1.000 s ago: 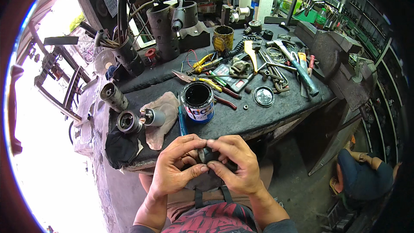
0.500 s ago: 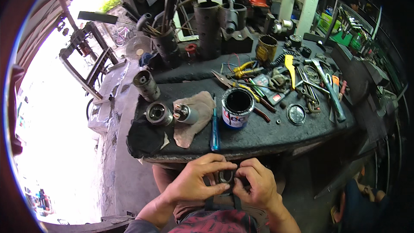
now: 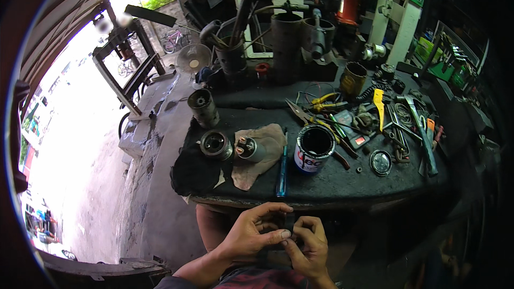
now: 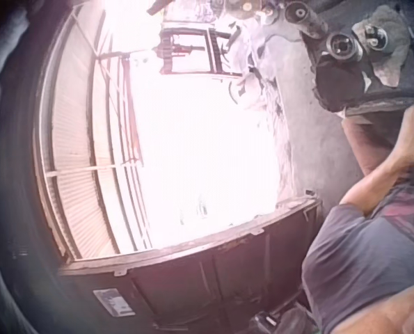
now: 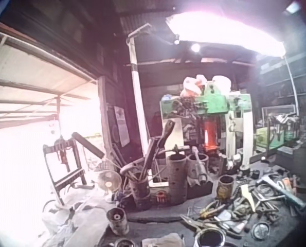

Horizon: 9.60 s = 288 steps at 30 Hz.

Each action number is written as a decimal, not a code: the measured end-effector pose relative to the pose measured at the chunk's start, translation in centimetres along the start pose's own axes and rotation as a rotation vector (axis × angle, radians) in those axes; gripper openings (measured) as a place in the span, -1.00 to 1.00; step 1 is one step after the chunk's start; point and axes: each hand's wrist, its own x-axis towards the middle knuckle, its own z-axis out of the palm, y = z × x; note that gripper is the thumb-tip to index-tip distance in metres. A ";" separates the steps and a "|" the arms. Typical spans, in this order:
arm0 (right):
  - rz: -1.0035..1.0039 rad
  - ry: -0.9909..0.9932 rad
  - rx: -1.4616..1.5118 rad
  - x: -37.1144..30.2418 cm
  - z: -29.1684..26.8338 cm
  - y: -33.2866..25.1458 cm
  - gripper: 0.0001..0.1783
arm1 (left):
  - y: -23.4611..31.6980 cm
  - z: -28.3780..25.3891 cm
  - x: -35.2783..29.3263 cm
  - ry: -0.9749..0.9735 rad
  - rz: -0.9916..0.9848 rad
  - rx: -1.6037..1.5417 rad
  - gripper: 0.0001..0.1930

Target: The person cleans a cylindrical metal part with a cloth, then retrieves a can of grease and applies it to the part. They place a ring onto the part and use a small tool to adjust it, working at a cluttered workbench in a workshop.

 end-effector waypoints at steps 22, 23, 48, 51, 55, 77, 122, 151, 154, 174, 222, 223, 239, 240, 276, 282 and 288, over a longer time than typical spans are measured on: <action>0.073 0.143 0.387 -2.1 -3.8 0.8 -0.83 | 6.5 -7.3 5.1 0.148 0.569 -0.152 -0.14; 0.066 0.143 0.375 -1.9 -4.0 0.8 -0.83 | 6.2 -7.4 4.7 0.117 0.579 -0.324 -0.13; 0.185 -0.081 0.306 -1.8 -3.4 1.3 -0.73 | -7.4 -0.3 -3.3 -0.057 -0.272 -0.794 -0.01; 0.227 -0.089 0.389 -1.8 -3.4 1.2 -0.83 | -7.1 -1.2 -2.8 -0.052 -0.283 -0.820 -0.01; 0.254 -0.090 0.386 -1.8 -3.4 1.3 -0.81 | -7.9 -2.2 -2.3 -0.147 -0.327 -1.007 0.03; 0.285 -0.336 0.198 -1.3 -3.8 3.1 -0.74 | -8.5 -0.2 -3.0 0.116 -0.154 -0.267 -0.18; 0.198 -0.131 -0.013 -1.0 -1.6 4.3 -0.88 | -9.8 -1.1 -3.3 0.118 0.067 0.087 -0.53; 0.268 -0.133 -0.153 -1.4 -1.0 3.8 -0.83 | -9.1 -0.3 -2.4 0.058 -0.082 -0.152 -0.24; 0.273 -0.128 -0.171 -1.4 -1.0 3.5 -0.83 | -9.1 -0.1 -2.4 0.067 -0.075 -0.123 -0.28; 0.202 -0.127 -0.373 -0.8 -0.9 2.3 -0.81 | -9.4 0.0 -1.8 0.087 0.011 0.003 -0.42; 0.316 -0.148 -0.251 -0.4 -2.9 0.9 -0.66 | -8.1 0.3 -1.1 0.005 -0.040 -0.237 -0.41; 0.316 -0.152 -0.250 -0.4 -3.0 0.9 -0.67 | -8.1 0.3 -1.1 -0.008 -0.040 -0.242 -0.41; 0.358 -0.175 0.072 -0.8 -2.2 2.9 -0.68 | -6.8 0.3 -0.7 0.014 -0.146 -0.264 -0.33; 0.350 -0.183 0.072 -0.7 -2.2 3.1 -0.68 | -6.8 0.3 -0.7 0.024 -0.186 -0.259 -0.31; 0.509 -0.255 0.185 -0.8 -2.2 4.0 -0.54 | -10.0 -0.6 0.0 0.080 0.071 -0.260 -0.41; 0.447 -0.199 0.170 -1.0 -1.8 3.3 -0.54 | -9.1 -0.3 -0.3 0.089 0.026 -0.320 -0.44; 0.420 -0.232 0.185 -0.9 -2.2 2.1 -0.51 | -8.2 0.6 -0.6 0.161 0.095 -0.243 -0.48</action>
